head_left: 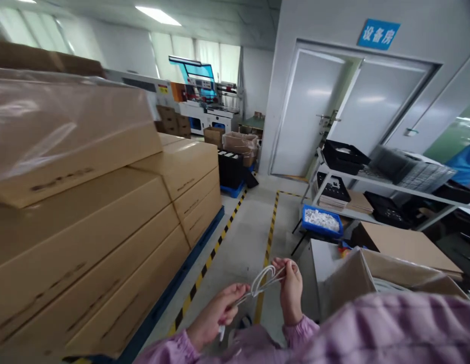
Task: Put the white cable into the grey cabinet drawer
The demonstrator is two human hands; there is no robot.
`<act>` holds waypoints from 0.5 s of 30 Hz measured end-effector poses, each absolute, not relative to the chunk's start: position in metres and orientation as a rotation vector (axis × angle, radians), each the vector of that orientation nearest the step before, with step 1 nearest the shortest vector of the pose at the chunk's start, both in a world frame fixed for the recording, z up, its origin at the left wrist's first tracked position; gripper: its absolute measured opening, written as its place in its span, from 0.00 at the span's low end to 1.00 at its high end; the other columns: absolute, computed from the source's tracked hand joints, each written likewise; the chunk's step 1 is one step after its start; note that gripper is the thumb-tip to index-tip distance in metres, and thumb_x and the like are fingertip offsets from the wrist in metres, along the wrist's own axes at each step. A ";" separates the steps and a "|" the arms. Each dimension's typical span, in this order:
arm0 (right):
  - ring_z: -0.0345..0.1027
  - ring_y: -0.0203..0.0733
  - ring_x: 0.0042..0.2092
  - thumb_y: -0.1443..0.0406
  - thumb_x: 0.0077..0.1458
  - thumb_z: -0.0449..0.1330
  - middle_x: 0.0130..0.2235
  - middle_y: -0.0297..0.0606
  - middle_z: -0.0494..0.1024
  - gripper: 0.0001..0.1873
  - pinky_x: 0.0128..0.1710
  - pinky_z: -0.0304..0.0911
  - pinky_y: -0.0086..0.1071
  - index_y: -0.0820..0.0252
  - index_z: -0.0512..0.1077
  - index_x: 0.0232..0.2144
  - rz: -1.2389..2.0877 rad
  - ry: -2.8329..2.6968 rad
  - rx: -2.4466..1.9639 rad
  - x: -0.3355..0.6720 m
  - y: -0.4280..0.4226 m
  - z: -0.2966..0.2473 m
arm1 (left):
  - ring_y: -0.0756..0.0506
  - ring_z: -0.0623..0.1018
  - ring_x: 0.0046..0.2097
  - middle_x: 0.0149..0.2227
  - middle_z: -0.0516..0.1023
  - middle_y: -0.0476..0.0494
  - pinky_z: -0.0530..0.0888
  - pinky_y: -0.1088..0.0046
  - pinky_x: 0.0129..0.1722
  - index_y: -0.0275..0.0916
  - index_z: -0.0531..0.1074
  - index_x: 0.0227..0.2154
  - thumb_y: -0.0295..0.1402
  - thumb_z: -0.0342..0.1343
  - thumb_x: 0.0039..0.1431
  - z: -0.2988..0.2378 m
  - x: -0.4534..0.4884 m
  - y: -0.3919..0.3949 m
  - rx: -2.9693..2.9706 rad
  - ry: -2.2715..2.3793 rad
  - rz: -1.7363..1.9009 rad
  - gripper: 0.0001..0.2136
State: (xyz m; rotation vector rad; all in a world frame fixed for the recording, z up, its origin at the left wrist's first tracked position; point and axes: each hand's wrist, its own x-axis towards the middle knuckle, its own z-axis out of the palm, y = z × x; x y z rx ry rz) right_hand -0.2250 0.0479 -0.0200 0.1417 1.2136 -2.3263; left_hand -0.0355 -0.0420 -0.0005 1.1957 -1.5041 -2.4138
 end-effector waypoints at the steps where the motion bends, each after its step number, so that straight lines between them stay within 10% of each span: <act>1: 0.89 0.55 0.36 0.32 0.16 0.92 0.35 0.45 0.90 0.51 0.36 0.83 0.38 0.58 0.80 0.32 -2.326 1.226 0.172 -0.246 0.034 -0.019 | 0.58 0.49 0.21 0.32 0.72 0.59 0.40 0.67 0.29 0.42 0.71 0.48 0.65 0.74 0.28 0.001 -0.055 -0.062 1.195 -1.503 -2.458 0.46; 9: 0.68 0.38 0.23 0.40 0.42 0.83 0.26 0.30 0.77 0.34 0.25 0.67 0.33 0.57 0.77 0.36 -2.509 1.467 0.243 -0.390 -0.014 -0.017 | 0.54 0.48 0.23 0.23 0.64 0.60 0.41 0.63 0.31 0.42 0.76 0.40 0.60 0.63 0.36 0.025 -0.212 -0.175 1.001 -2.067 -2.681 0.31; 15: 0.53 0.33 0.20 0.39 0.43 0.81 0.23 0.27 0.70 0.34 0.20 0.54 0.31 0.57 0.77 0.36 -2.535 1.793 0.372 -0.469 -0.024 -0.018 | 0.49 0.55 0.27 0.24 0.64 0.57 0.50 0.65 0.35 0.38 0.81 0.43 0.65 0.56 0.43 0.025 -0.324 -0.242 0.585 -2.772 -2.428 0.36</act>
